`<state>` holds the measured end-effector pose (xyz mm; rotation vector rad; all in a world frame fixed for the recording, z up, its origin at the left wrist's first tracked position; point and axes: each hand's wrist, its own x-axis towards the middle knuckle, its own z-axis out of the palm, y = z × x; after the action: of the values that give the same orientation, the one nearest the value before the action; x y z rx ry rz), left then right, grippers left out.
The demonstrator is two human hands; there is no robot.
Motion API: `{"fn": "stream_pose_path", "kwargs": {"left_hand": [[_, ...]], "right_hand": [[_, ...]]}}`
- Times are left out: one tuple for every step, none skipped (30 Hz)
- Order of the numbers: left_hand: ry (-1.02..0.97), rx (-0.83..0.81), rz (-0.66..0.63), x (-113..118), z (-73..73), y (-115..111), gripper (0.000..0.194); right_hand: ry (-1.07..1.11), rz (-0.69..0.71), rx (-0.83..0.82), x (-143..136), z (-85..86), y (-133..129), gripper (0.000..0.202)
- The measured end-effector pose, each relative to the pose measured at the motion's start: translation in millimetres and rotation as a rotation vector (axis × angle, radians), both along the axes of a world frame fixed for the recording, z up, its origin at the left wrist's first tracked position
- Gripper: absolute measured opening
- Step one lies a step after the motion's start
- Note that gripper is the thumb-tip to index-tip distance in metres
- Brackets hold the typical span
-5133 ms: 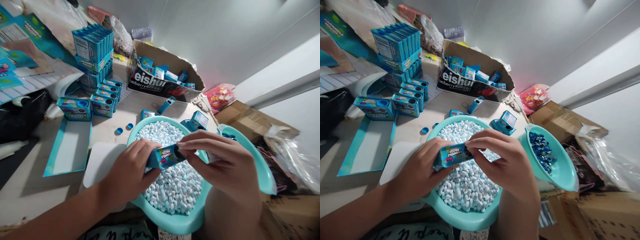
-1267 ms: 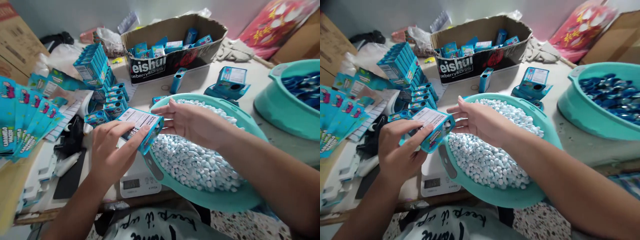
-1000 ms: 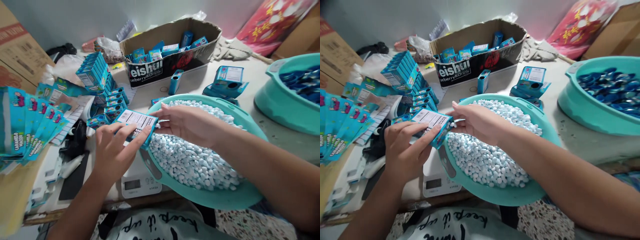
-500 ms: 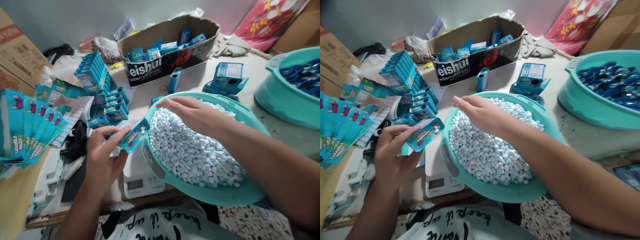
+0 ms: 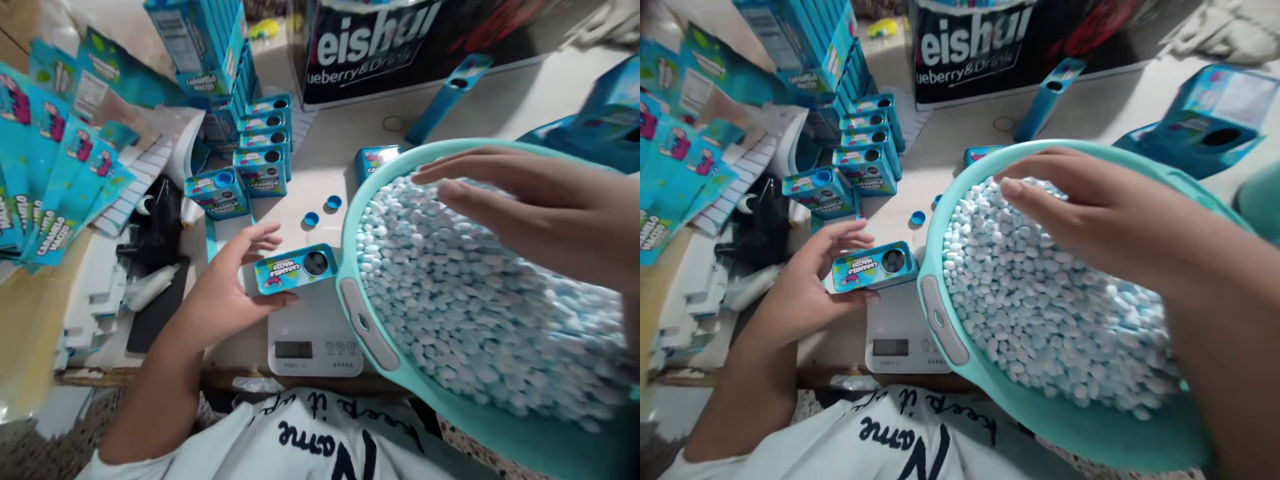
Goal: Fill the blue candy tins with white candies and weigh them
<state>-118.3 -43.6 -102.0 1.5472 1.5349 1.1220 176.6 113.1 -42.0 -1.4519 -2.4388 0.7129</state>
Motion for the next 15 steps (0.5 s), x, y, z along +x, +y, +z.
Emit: {"fn": "stream_pose_path", "kwargs": {"left_hand": [[-0.024,0.019,0.014,-1,0.0,0,0.085],[-0.045,0.047,0.029,-2,0.3,0,0.092],[-0.064,0.075,0.043,-3,0.7,0,0.096],[-0.080,0.103,0.052,-4,1.2,0,0.098],[-0.095,0.133,0.058,-5,1.7,0,0.099],[-0.110,0.164,0.060,-5,2.1,0,0.097],[-0.124,0.195,0.060,-5,2.2,1,0.093],[-0.139,0.223,0.061,-5,2.2,1,0.088],[-0.154,0.247,0.060,-5,1.9,1,0.083],[-0.165,0.268,0.059,-5,1.7,2,0.078],[-0.172,0.281,0.062,-4,1.5,2,0.074],[-0.176,0.284,0.068,-4,1.5,2,0.071],[-0.179,0.283,0.076,-3,1.9,2,0.070],[-0.184,0.276,0.088,-3,2.5,2,0.068],[-0.190,0.264,0.101,-2,3.4,2,0.067]], "right_hand": [[-0.014,0.000,0.019,3,-1.8,0,0.079],[-0.034,0.009,0.028,6,-3.9,1,0.078],[-0.049,0.027,0.040,9,-6.4,2,0.075],[-0.066,0.058,0.050,13,-9.5,3,0.071],[-0.089,0.103,0.055,16,-13.1,5,0.067],[-0.103,0.159,0.066,19,-17.1,7,0.064],[-0.110,0.212,0.085,22,-21.3,9,0.062],[-0.116,0.256,0.104,24,-25.3,11,0.062],[-0.123,0.288,0.118,25,-28.7,12,0.062],[-0.124,0.306,0.129,25,-31.2,12,0.064],[-0.117,0.307,0.144,25,-32.7,12,0.067],[-0.115,0.301,0.147,24,-33.2,12,0.070],[-0.121,0.292,0.140,23,-33.0,11,0.073],[-0.123,0.266,0.130,22,-32.2,10,0.077],[-0.127,0.241,0.122,21,-31.3,9,0.079]]}}
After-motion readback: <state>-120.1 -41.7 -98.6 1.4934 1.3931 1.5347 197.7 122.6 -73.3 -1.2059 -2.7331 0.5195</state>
